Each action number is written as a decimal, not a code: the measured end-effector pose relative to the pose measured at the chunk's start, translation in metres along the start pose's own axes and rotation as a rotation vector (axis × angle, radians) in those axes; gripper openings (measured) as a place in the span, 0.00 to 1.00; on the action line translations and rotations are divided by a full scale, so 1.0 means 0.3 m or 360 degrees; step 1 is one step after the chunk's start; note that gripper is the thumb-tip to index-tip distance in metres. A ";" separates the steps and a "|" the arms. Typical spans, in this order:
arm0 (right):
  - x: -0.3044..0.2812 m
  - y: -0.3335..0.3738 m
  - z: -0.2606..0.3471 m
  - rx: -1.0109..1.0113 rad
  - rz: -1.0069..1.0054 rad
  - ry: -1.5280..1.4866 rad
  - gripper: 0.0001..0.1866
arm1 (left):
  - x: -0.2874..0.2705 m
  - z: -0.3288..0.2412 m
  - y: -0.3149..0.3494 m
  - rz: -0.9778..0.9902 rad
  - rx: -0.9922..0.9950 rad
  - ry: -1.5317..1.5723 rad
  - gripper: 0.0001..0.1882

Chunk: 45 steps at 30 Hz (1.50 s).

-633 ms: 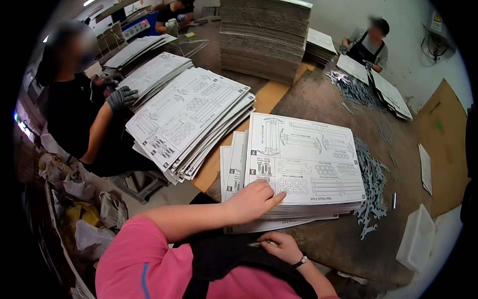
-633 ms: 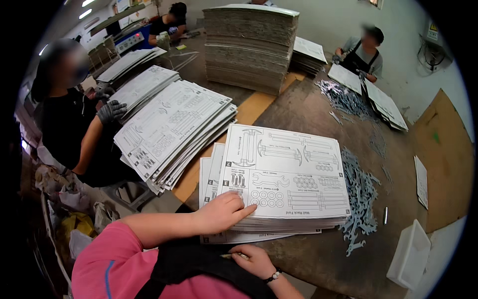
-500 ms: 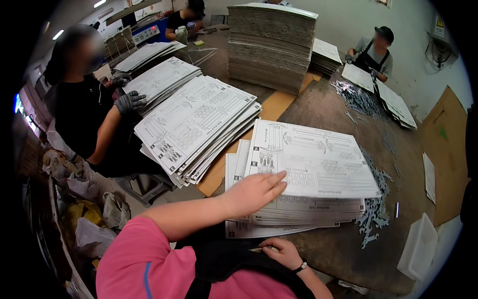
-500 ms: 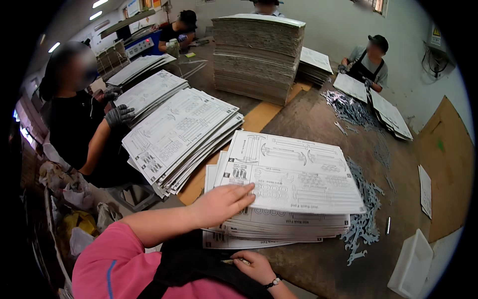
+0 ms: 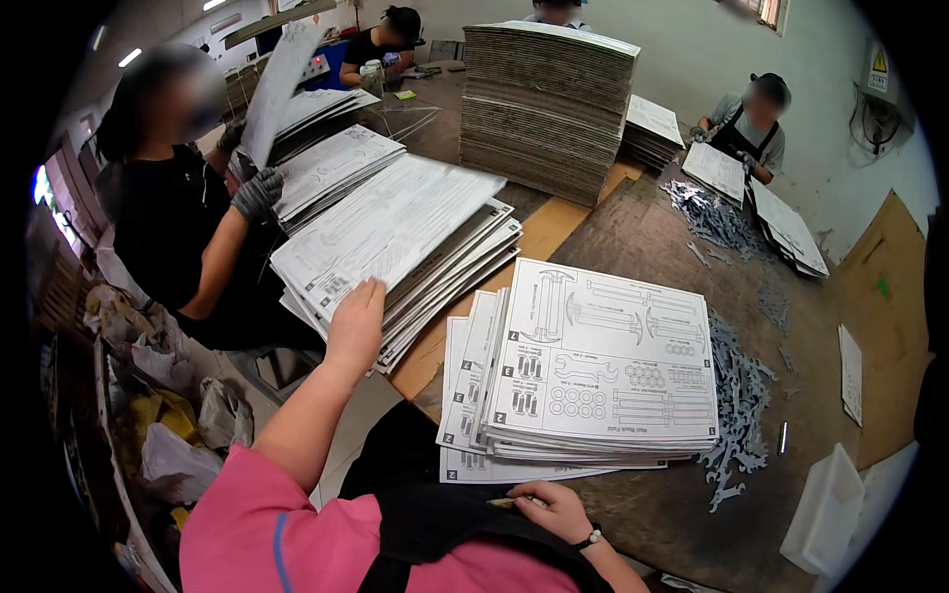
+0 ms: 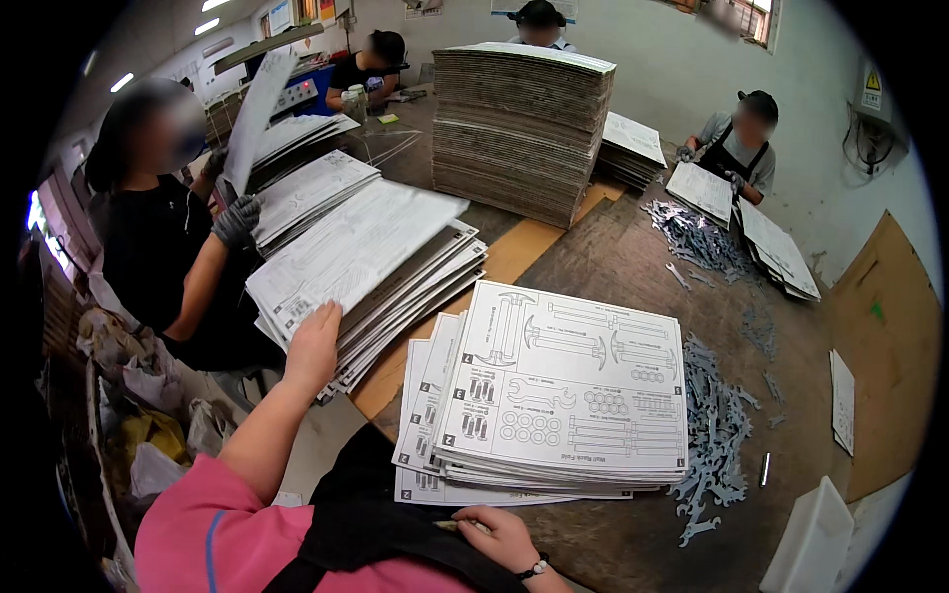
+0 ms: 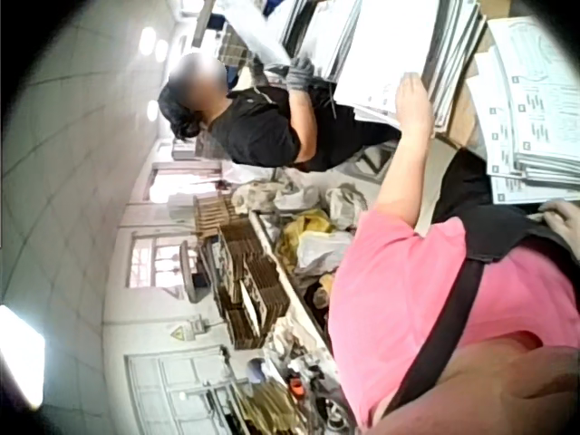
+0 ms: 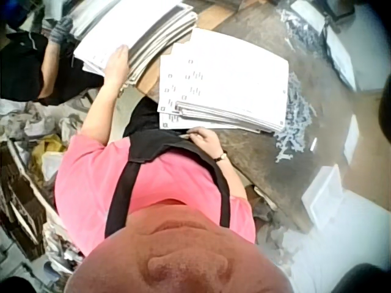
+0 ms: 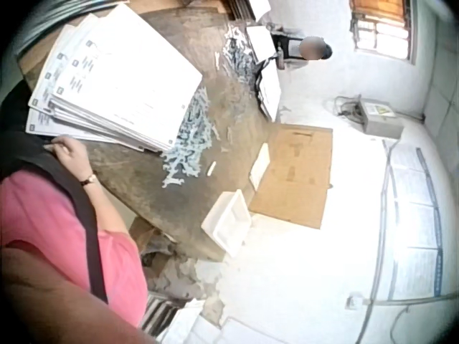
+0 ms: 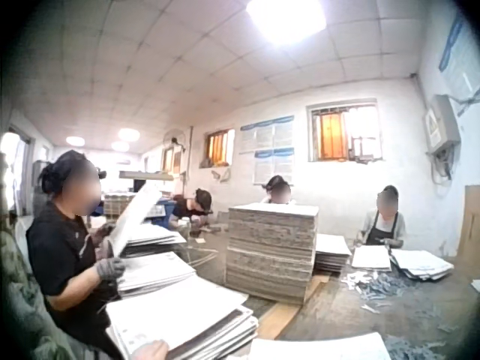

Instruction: The person repeatedly rubs a small eraser over printed areas on a stack of flat paper sheets, then flips each sheet to continue erasing. The person works at a table in a workshop with other workers nearby.

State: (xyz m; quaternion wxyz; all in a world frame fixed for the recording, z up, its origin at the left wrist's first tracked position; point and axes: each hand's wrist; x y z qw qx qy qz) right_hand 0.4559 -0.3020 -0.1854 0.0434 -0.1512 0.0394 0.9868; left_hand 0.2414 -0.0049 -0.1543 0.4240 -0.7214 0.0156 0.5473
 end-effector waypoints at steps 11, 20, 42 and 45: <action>-0.096 -0.157 0.162 0.0006 -0.0457 0.0262 0.12 | 0.036 -0.265 0.010 0.0533 0.0223 0.1215 0.36; -0.174 -0.488 0.122 0.0302 -0.0899 0.0237 0.11 | 0.242 -0.419 0.105 0.0871 -0.0276 0.1762 0.48; -0.193 -0.546 0.156 0.0338 -0.0846 0.0650 0.10 | 0.256 -0.425 0.118 0.0808 -0.0252 0.1755 0.49; -0.213 -0.532 0.099 0.0444 -0.0841 0.0496 0.10 | 0.263 -0.422 0.115 0.0886 -0.0245 0.1736 0.49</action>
Point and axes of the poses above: each hand's wrist, its own y-axis away from the middle knuckle, its own x-axis out of the palm, z = x × y, and after that the axes turned 4 degrees about -z, right-handed
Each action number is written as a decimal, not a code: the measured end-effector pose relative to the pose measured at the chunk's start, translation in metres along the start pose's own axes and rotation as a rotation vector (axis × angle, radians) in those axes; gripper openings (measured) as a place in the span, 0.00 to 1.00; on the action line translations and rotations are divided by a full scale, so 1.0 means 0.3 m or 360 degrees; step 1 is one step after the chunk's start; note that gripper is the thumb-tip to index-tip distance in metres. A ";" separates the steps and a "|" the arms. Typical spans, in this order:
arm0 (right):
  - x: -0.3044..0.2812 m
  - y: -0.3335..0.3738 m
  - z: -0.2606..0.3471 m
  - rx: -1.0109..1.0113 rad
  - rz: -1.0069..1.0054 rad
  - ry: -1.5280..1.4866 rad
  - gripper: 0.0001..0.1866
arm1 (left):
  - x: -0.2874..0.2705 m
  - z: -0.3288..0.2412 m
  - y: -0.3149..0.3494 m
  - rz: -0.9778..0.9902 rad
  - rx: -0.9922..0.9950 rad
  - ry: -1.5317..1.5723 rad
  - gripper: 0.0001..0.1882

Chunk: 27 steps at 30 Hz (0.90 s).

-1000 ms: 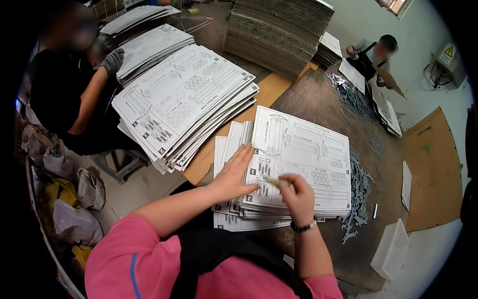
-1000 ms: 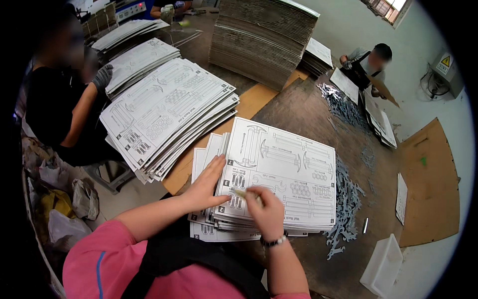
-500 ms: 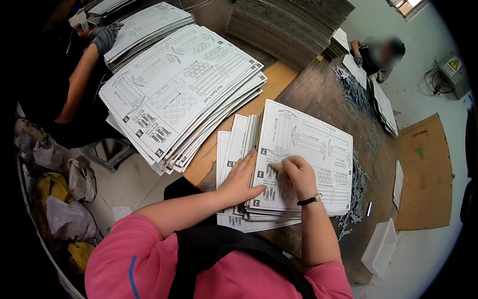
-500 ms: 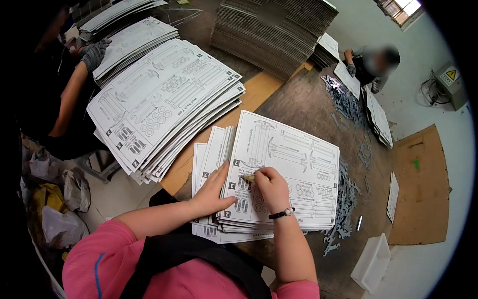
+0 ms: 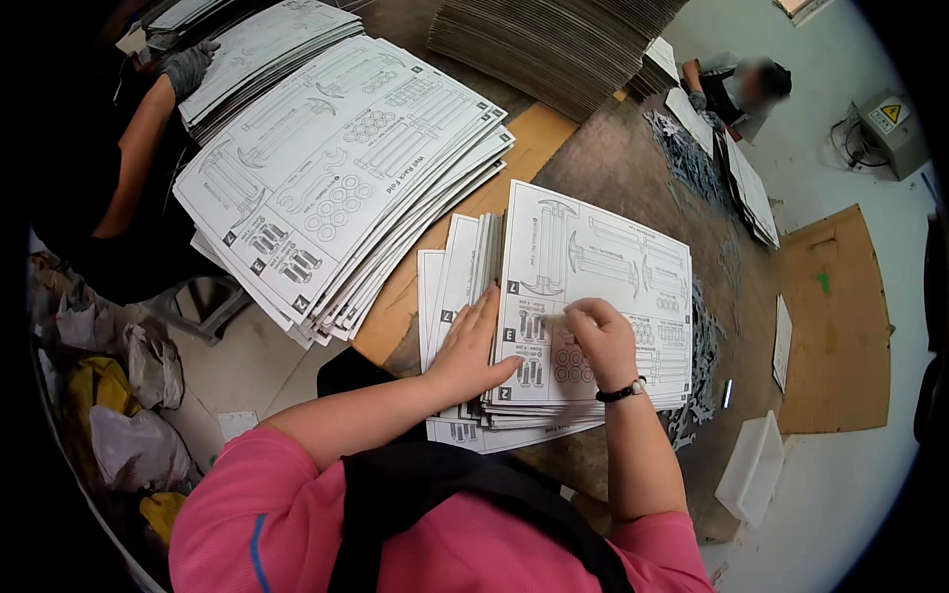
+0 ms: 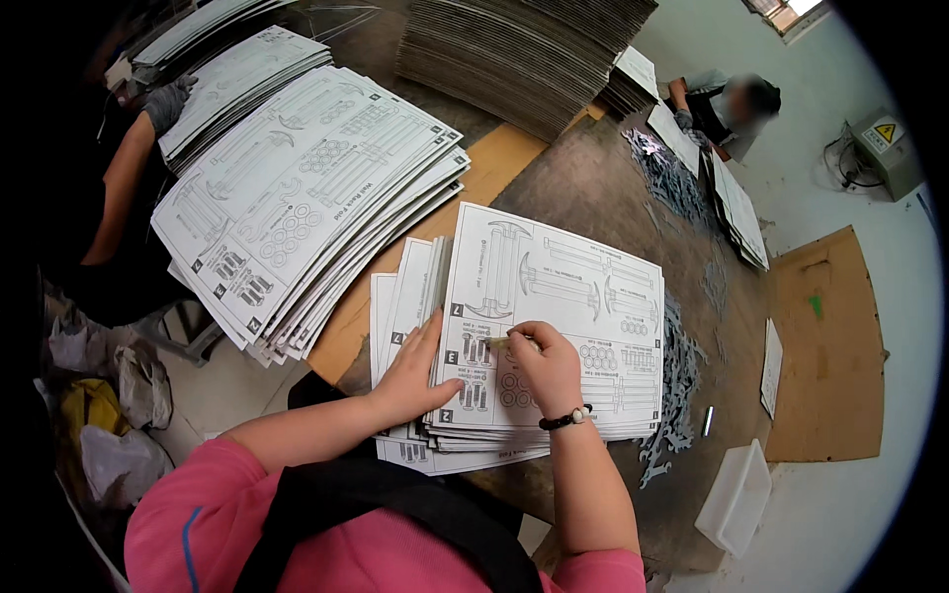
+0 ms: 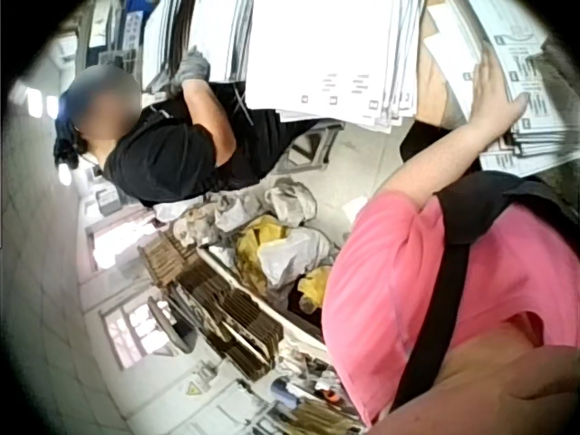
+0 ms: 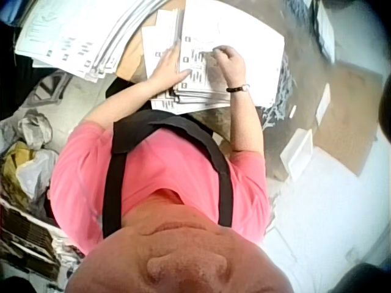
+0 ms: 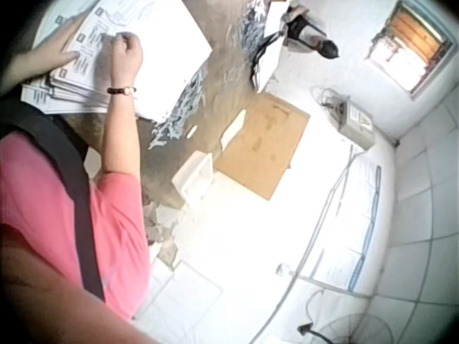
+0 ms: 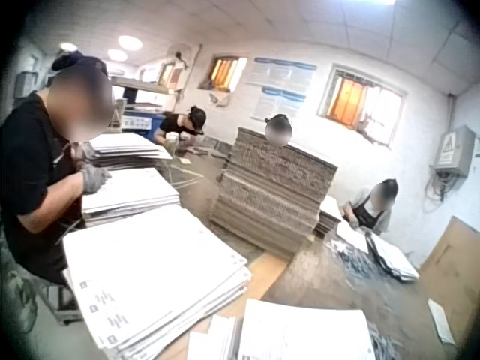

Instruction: The person repeatedly rubs a small eraser over printed areas on a stack of flat paper sheets, then flips each sheet to continue erasing. The person works at a table in a workshop with other workers nearby.

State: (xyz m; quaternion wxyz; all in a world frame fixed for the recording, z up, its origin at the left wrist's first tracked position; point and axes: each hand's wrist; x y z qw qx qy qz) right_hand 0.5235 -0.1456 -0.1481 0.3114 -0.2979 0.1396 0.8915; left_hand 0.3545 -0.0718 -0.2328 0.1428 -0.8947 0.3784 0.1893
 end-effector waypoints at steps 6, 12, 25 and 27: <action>0.009 -0.027 0.025 0.0369 0.0148 -0.0160 0.06 | -0.007 -0.017 0.005 0.0040 -0.0042 0.0003 0.49; 0.090 0.055 0.130 -0.0984 0.0140 0.1453 0.06 | -0.008 -0.019 0.001 0.0015 -0.0055 -0.0008 0.48; 0.011 0.062 0.013 -0.0099 0.0129 0.0205 0.09 | -0.001 -0.025 0.007 -0.0039 -0.0033 -0.0013 0.48; 0.025 0.075 0.067 -0.0595 0.0167 0.0766 0.08 | 0.007 -0.024 0.001 -0.0038 -0.0043 -0.0013 0.48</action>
Point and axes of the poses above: each hand's wrist, its own y-axis away from the middle knuckle, its own x-axis out of the palm, z = x × y, and after that the axes turned 4 degrees about -z, right-handed
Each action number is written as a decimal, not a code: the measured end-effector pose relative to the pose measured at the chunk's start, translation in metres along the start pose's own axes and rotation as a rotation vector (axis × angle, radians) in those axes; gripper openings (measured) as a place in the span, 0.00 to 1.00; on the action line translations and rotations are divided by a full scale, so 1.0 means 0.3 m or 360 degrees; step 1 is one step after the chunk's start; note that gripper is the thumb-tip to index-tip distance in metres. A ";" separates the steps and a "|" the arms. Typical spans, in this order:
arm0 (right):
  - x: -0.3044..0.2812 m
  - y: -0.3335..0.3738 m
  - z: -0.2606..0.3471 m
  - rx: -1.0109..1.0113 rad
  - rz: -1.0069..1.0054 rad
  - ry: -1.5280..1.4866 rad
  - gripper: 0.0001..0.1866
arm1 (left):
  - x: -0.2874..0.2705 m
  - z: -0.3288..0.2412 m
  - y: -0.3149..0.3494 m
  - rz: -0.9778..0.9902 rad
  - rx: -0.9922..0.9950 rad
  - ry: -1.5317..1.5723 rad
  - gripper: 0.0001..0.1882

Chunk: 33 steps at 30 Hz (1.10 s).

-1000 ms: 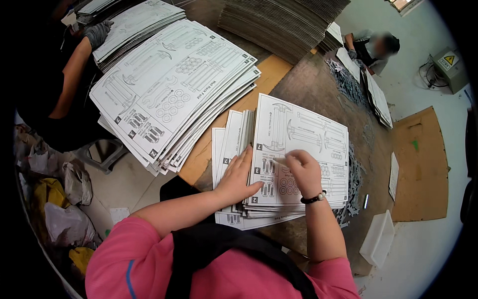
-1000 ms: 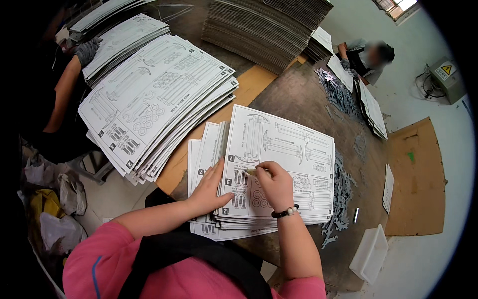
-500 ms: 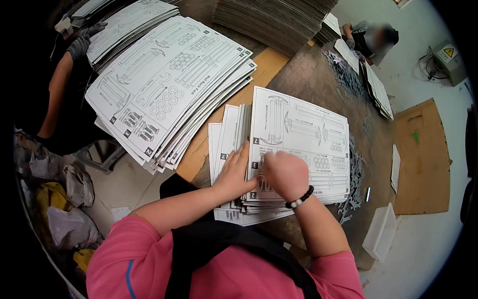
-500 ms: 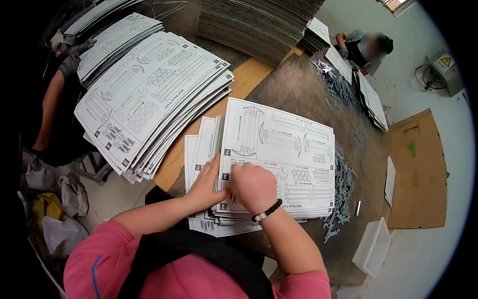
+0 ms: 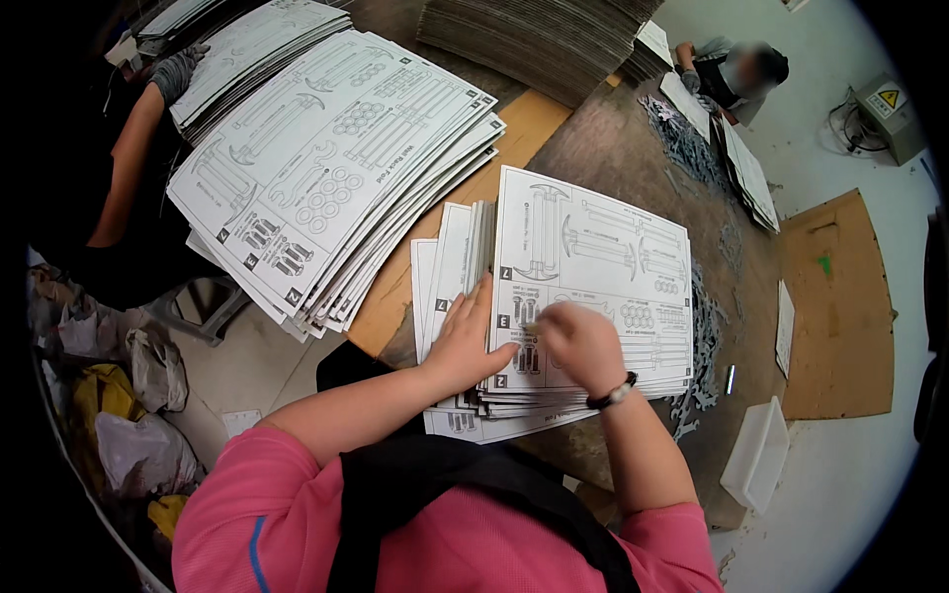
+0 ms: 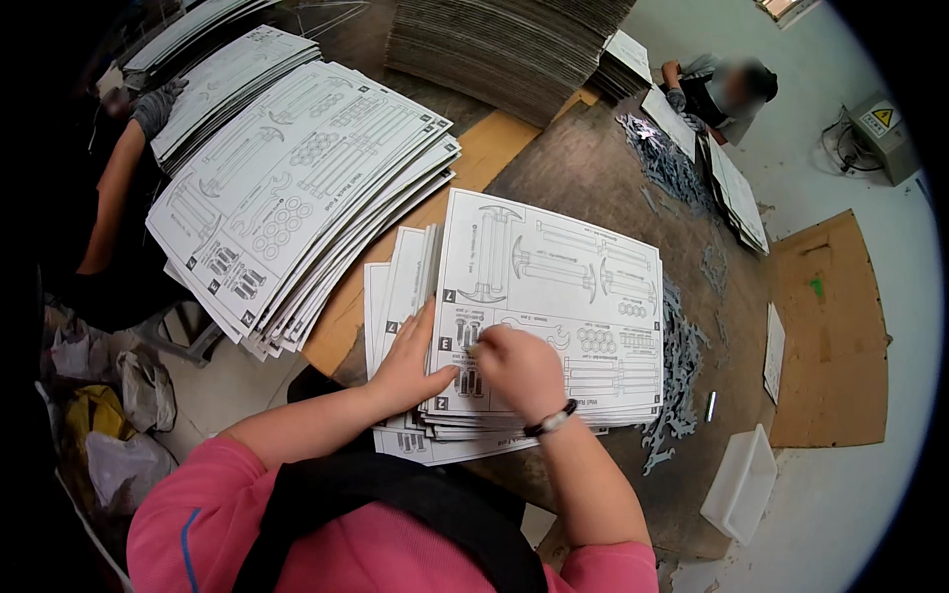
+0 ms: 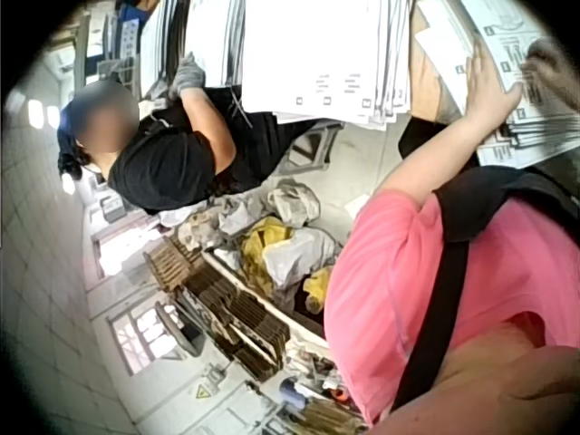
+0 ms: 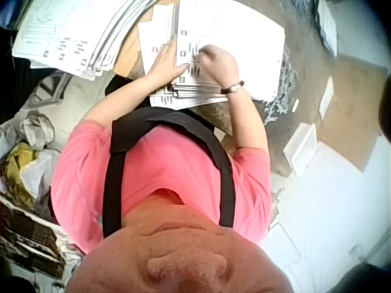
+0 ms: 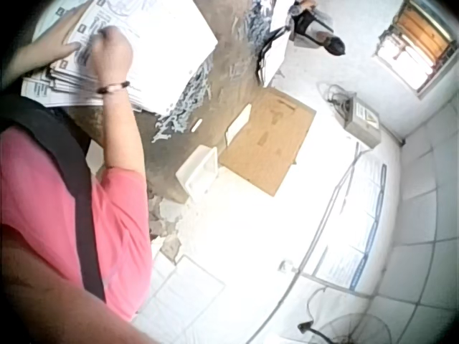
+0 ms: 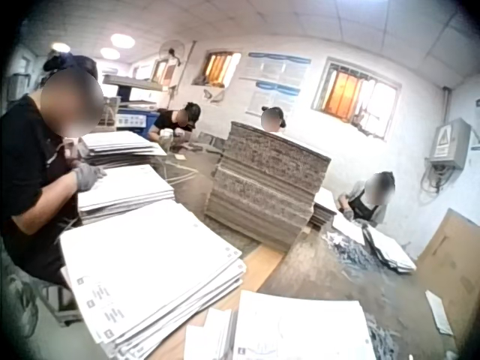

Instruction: The person repeatedly rubs a small eraser over printed areas on a stack of flat paper sheets, then flips each sheet to continue erasing. The person works at a table in a workshop with other workers nearby.

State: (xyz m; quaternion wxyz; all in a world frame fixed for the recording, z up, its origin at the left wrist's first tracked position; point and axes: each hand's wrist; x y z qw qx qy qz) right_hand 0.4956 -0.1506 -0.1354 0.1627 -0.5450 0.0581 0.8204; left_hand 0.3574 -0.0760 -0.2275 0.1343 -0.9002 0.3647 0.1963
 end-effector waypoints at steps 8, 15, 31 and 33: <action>-0.038 0.018 -0.018 0.0371 -0.0046 -0.0522 0.08 | -0.020 -0.001 -0.001 -0.0001 0.0006 -0.0015 0.47; -0.010 0.034 -0.112 0.0740 -0.0027 -0.0784 0.10 | -0.018 -0.014 0.000 0.0047 -0.0054 0.0066 0.47; -0.015 0.092 0.019 0.0434 -0.0065 -0.0792 0.09 | -0.016 0.011 0.016 0.0021 0.0072 -0.0034 0.44; 0.011 0.097 -0.009 0.0566 -0.0018 -0.0849 0.09 | -0.014 0.007 0.026 0.0010 0.0079 -0.0070 0.44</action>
Point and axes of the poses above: each hand's wrist, its own y-axis away from the middle knuckle, its own x-axis out of the palm, z = x × y, and after that the axes turned 4 degrees about -z, right-handed
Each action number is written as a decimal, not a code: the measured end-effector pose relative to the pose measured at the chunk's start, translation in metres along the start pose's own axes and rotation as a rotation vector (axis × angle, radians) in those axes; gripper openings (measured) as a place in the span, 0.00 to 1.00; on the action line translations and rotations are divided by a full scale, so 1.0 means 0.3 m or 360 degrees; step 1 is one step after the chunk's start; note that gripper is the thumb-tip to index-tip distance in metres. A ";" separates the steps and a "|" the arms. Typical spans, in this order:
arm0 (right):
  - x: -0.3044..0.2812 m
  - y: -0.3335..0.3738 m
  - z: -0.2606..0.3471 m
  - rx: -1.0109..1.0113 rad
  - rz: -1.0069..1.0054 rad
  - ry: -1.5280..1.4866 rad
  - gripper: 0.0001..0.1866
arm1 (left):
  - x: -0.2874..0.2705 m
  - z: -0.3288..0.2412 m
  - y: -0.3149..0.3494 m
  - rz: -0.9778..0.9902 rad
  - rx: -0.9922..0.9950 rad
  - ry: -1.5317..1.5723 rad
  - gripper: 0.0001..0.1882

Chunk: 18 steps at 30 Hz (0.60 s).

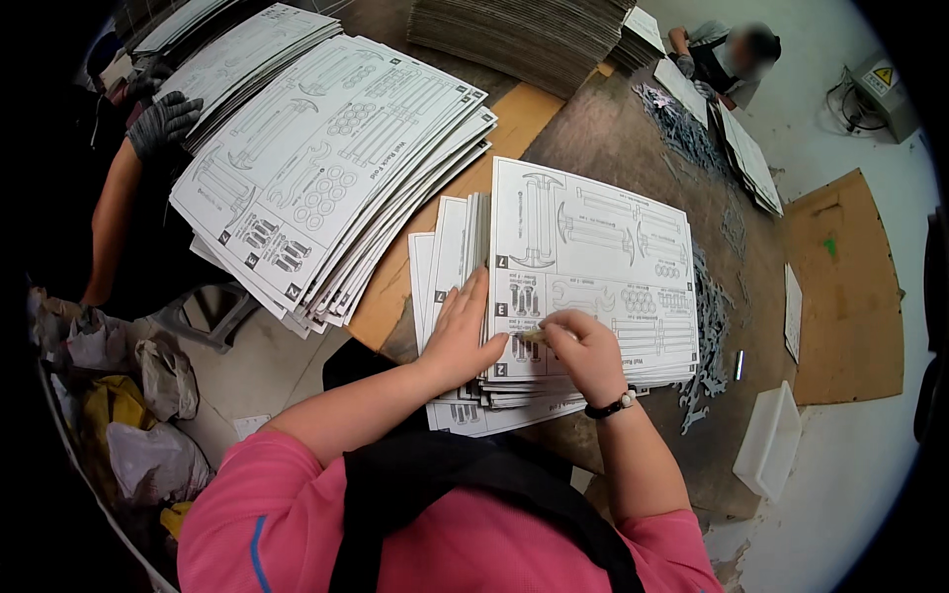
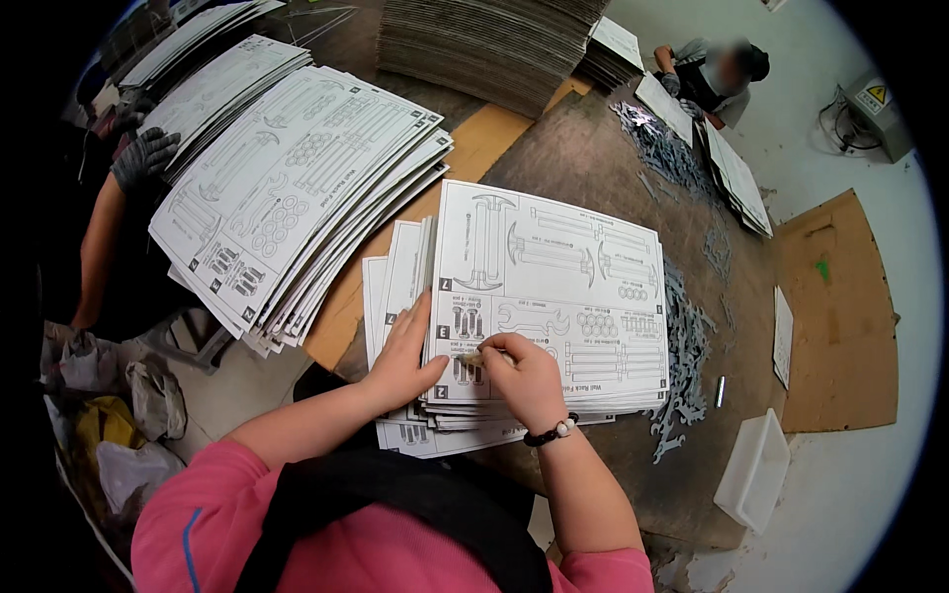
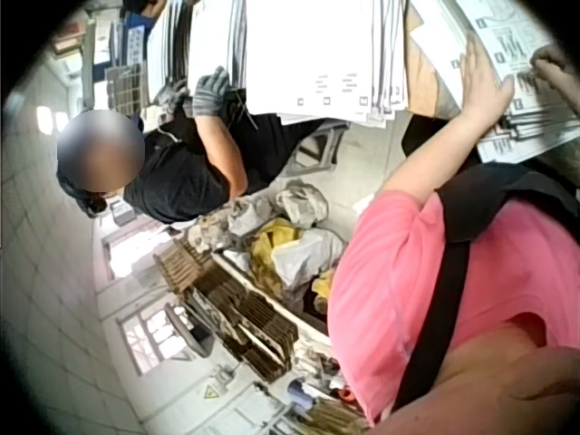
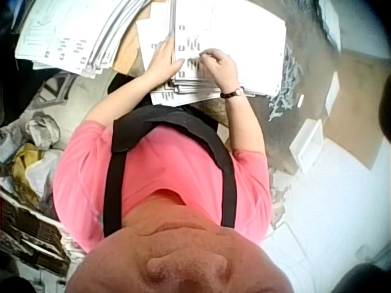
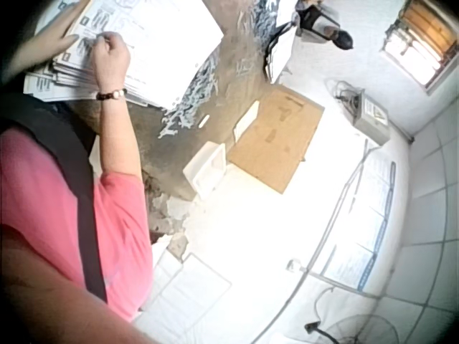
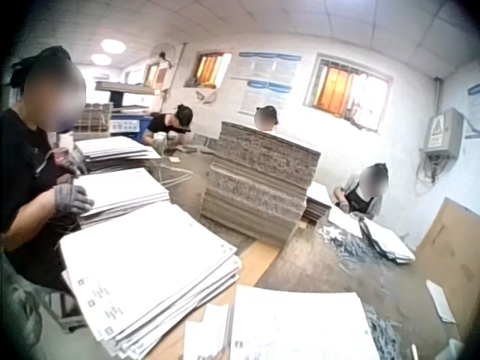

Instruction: The person repeatedly rubs a small eraser over printed areas on a stack of flat paper sheets, then flips each sheet to continue erasing. The person works at a table in a workshop with other workers nearby.

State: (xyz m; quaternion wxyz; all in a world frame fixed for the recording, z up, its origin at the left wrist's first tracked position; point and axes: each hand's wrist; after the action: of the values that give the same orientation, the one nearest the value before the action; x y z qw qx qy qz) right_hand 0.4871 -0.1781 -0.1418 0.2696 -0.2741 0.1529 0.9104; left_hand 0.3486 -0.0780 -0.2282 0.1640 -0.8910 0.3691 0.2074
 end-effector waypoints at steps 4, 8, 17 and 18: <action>-0.009 -0.029 -0.028 0.0177 0.0071 -0.0008 0.10 | 0.010 -0.004 -0.003 -0.0017 0.0032 -0.0001 0.43; 0.054 0.000 0.099 -0.0813 0.0163 0.1272 0.07 | 0.024 0.006 0.002 -0.0048 0.0018 0.0011 0.43; -0.039 -0.002 0.019 -0.0030 -0.0047 0.0100 0.07 | 0.015 0.015 -0.001 -0.0040 0.0041 -0.0050 0.43; -0.041 0.000 0.014 0.0023 -0.0037 0.0076 0.08 | 0.014 0.013 -0.004 -0.0031 0.0037 -0.0054 0.43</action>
State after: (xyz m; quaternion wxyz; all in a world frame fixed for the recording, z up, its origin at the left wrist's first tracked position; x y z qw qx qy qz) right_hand 0.4939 -0.1813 -0.1313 0.2784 -0.2955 0.1627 0.8993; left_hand 0.3511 -0.0779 -0.2334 0.1827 -0.8889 0.3600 0.2166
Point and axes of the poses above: each hand's wrist, its own y-axis away from the middle knuckle, its own x-axis out of the palm, z = x × y, and after that the axes turned 4 degrees about -z, right-handed
